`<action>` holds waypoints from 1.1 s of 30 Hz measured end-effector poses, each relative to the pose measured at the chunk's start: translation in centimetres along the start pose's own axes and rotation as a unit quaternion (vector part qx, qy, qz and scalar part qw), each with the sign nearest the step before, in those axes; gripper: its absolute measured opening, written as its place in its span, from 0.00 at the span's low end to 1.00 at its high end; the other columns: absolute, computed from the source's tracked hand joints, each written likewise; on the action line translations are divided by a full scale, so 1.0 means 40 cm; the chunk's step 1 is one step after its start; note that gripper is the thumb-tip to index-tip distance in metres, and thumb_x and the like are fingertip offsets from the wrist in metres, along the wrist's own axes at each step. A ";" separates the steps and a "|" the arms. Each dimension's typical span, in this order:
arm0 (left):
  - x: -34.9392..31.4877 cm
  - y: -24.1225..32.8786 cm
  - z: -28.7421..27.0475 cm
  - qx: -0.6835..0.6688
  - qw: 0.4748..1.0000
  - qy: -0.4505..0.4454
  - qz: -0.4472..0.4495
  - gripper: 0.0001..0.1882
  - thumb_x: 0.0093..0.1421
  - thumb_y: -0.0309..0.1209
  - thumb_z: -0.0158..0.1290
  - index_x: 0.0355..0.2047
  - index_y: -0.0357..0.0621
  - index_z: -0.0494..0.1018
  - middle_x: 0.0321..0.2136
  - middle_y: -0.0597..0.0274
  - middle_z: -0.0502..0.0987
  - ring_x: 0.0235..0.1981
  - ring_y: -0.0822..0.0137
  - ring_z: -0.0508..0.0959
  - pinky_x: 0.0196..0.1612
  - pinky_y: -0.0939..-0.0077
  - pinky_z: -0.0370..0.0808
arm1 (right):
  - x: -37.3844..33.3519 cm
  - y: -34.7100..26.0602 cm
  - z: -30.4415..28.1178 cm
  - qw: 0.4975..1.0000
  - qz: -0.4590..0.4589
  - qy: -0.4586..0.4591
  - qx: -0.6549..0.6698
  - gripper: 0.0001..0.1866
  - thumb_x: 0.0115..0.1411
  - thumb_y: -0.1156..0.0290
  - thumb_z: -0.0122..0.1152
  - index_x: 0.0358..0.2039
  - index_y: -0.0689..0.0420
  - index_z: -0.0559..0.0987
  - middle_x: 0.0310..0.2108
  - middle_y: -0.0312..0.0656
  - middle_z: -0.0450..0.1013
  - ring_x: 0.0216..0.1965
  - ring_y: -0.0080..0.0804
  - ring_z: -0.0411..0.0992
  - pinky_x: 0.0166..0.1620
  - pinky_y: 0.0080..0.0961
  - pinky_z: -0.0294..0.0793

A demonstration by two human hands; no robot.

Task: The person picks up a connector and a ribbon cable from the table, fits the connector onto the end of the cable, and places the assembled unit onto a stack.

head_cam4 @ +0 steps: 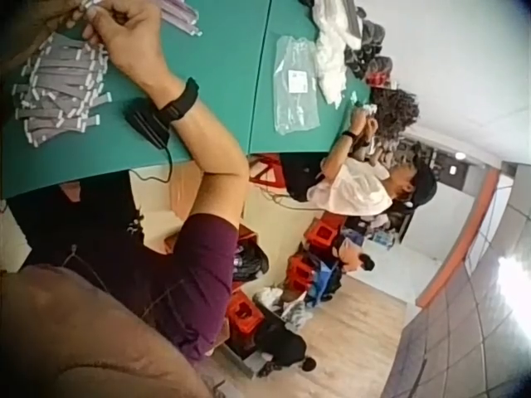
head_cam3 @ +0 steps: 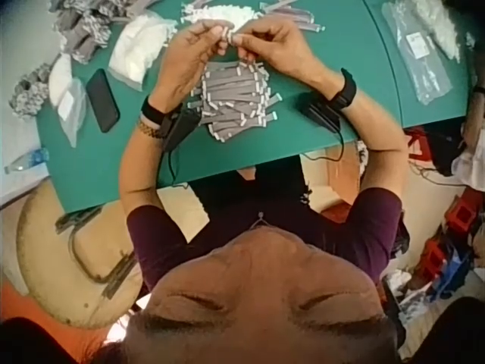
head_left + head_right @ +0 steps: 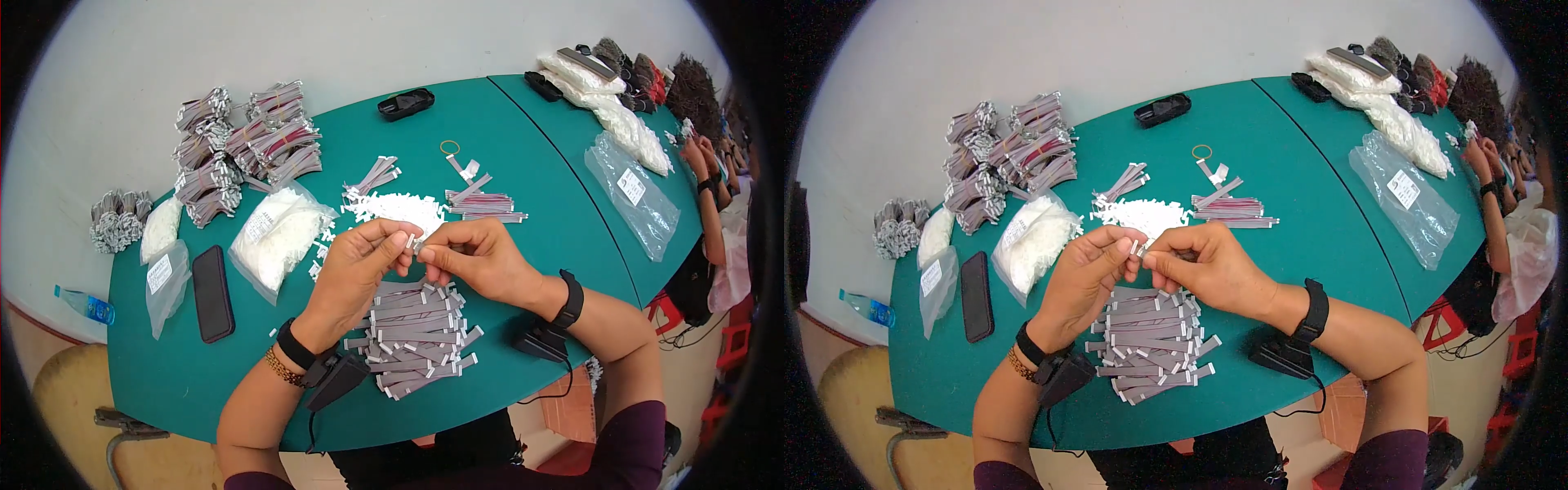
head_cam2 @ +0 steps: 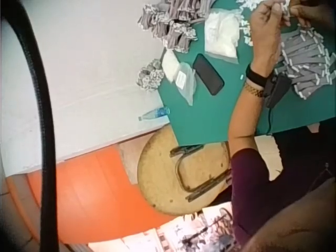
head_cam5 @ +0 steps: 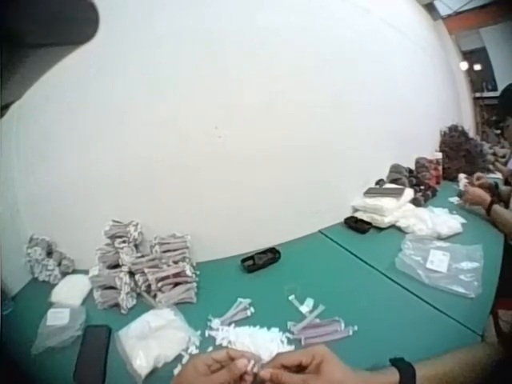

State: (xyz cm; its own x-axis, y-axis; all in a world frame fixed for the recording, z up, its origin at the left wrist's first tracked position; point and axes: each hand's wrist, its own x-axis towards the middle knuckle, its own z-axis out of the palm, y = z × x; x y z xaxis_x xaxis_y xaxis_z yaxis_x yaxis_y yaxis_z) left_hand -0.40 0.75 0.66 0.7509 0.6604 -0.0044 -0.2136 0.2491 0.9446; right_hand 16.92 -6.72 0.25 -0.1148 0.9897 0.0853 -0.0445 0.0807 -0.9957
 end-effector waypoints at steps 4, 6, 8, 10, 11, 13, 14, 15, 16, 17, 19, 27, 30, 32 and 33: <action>0.000 -0.002 -0.001 0.016 1.000 -0.008 0.011 0.11 0.60 0.30 0.48 0.39 0.35 0.71 0.27 0.66 0.73 0.27 0.78 0.70 0.32 0.86 0.66 | -0.001 -0.008 0.001 1.000 0.006 -0.002 -0.005 0.07 0.59 0.73 0.53 0.30 0.63 0.77 0.21 0.38 0.72 0.23 0.18 0.70 0.27 0.13 0.70; 0.000 -0.003 -0.002 0.018 1.000 -0.009 0.014 0.11 0.60 0.30 0.48 0.39 0.36 0.71 0.27 0.66 0.73 0.27 0.78 0.70 0.32 0.86 0.66 | -0.002 -0.006 0.002 1.000 0.006 -0.005 -0.006 0.07 0.59 0.74 0.53 0.30 0.64 0.76 0.22 0.38 0.72 0.23 0.18 0.70 0.27 0.13 0.70; 0.000 -0.004 -0.003 0.019 1.000 -0.010 0.016 0.11 0.60 0.30 0.49 0.39 0.36 0.71 0.27 0.66 0.73 0.27 0.78 0.70 0.32 0.86 0.66 | -0.002 -0.004 0.002 1.000 0.005 -0.008 -0.007 0.07 0.59 0.74 0.53 0.30 0.64 0.76 0.22 0.38 0.72 0.23 0.18 0.70 0.27 0.14 0.70; 0.000 -0.004 -0.003 0.023 1.000 -0.010 0.017 0.10 0.59 0.30 0.49 0.39 0.36 0.71 0.27 0.66 0.73 0.27 0.78 0.70 0.32 0.86 0.66 | -0.002 -0.006 0.003 1.000 0.006 -0.009 -0.004 0.07 0.59 0.74 0.52 0.30 0.64 0.76 0.22 0.38 0.72 0.23 0.18 0.70 0.27 0.14 0.71; 0.000 -0.003 -0.002 0.023 1.000 -0.010 0.017 0.10 0.59 0.30 0.49 0.39 0.36 0.71 0.27 0.66 0.73 0.27 0.78 0.70 0.32 0.86 0.66 | -0.002 -0.006 0.004 1.000 0.006 -0.009 -0.004 0.07 0.59 0.74 0.52 0.30 0.64 0.76 0.22 0.38 0.72 0.23 0.18 0.70 0.27 0.14 0.71; -0.001 -0.003 0.000 0.026 0.999 -0.009 0.019 0.10 0.59 0.30 0.49 0.39 0.36 0.71 0.27 0.66 0.73 0.27 0.78 0.70 0.32 0.86 0.67 | -0.002 -0.006 0.003 1.000 0.008 -0.010 -0.001 0.07 0.59 0.74 0.52 0.30 0.64 0.76 0.22 0.38 0.72 0.23 0.18 0.70 0.28 0.14 0.71; -0.001 -0.002 0.001 0.029 0.999 -0.010 0.020 0.10 0.59 0.30 0.49 0.39 0.36 0.71 0.27 0.66 0.73 0.27 0.78 0.70 0.32 0.86 0.67 | -0.002 -0.005 0.003 1.000 0.007 -0.012 0.000 0.07 0.59 0.74 0.52 0.31 0.64 0.76 0.22 0.38 0.72 0.24 0.19 0.70 0.28 0.14 0.71; -0.001 -0.002 0.003 0.029 0.999 -0.010 0.020 0.10 0.59 0.30 0.49 0.39 0.36 0.71 0.27 0.66 0.73 0.27 0.78 0.70 0.32 0.86 0.67 | -0.002 -0.004 0.002 1.000 0.007 -0.012 0.000 0.07 0.59 0.74 0.52 0.31 0.64 0.76 0.22 0.38 0.72 0.24 0.19 0.70 0.28 0.14 0.71; -0.001 -0.001 0.004 0.032 0.999 -0.010 0.021 0.10 0.59 0.30 0.49 0.39 0.35 0.71 0.27 0.65 0.73 0.27 0.78 0.70 0.32 0.86 0.67 | -0.002 -0.003 0.001 1.000 0.005 -0.013 0.001 0.07 0.59 0.74 0.52 0.31 0.64 0.76 0.22 0.38 0.72 0.24 0.19 0.70 0.28 0.14 0.71; -0.001 -0.002 0.004 0.032 0.999 -0.010 0.021 0.10 0.59 0.30 0.49 0.39 0.35 0.71 0.27 0.65 0.73 0.27 0.78 0.70 0.32 0.86 0.67 | -0.003 -0.004 0.002 1.000 0.005 -0.013 0.001 0.07 0.59 0.74 0.52 0.31 0.64 0.76 0.22 0.38 0.72 0.24 0.19 0.70 0.28 0.14 0.71; -0.002 -0.002 0.003 0.031 0.999 -0.010 0.020 0.10 0.60 0.30 0.49 0.38 0.35 0.71 0.27 0.65 0.73 0.27 0.78 0.70 0.32 0.86 0.67 | -0.003 -0.004 0.002 1.000 0.007 -0.013 0.002 0.07 0.59 0.74 0.52 0.31 0.64 0.76 0.22 0.38 0.72 0.24 0.19 0.70 0.28 0.14 0.71; -0.002 -0.002 0.001 0.035 0.999 -0.017 0.023 0.10 0.60 0.29 0.48 0.38 0.35 0.71 0.27 0.65 0.73 0.28 0.78 0.70 0.32 0.86 0.67 | -0.004 -0.006 0.002 1.000 0.009 -0.010 0.000 0.07 0.59 0.74 0.53 0.31 0.64 0.76 0.22 0.38 0.73 0.24 0.19 0.70 0.27 0.14 0.71; -0.001 -0.002 0.004 0.031 0.999 -0.009 0.027 0.10 0.59 0.29 0.49 0.37 0.35 0.72 0.27 0.65 0.73 0.27 0.78 0.69 0.31 0.85 0.67 | -0.004 -0.007 0.002 1.000 0.004 -0.011 -0.004 0.07 0.59 0.73 0.53 0.31 0.64 0.77 0.22 0.38 0.73 0.24 0.19 0.71 0.27 0.14 0.71; -0.001 -0.001 0.006 0.026 0.999 -0.001 0.030 0.09 0.59 0.29 0.49 0.36 0.35 0.73 0.26 0.65 0.74 0.26 0.78 0.69 0.30 0.85 0.67 | -0.004 -0.009 0.002 1.000 0.001 -0.011 -0.006 0.07 0.59 0.73 0.53 0.31 0.64 0.77 0.22 0.38 0.73 0.24 0.19 0.71 0.27 0.14 0.71; -0.001 -0.001 0.005 0.026 0.999 0.000 0.031 0.09 0.59 0.29 0.49 0.36 0.35 0.73 0.26 0.65 0.74 0.26 0.78 0.69 0.30 0.85 0.67 | -0.004 -0.010 0.002 1.000 0.001 -0.011 -0.006 0.07 0.59 0.73 0.53 0.31 0.64 0.77 0.22 0.38 0.73 0.24 0.19 0.71 0.27 0.14 0.71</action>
State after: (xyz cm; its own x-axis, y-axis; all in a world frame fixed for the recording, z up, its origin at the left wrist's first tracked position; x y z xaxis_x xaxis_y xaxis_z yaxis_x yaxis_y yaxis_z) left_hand -0.30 0.58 0.66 0.7380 0.6726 0.0541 -0.2263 0.1711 0.9589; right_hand 16.88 -6.92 0.65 -0.1364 0.9871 0.0839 -0.0318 0.0803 -0.9963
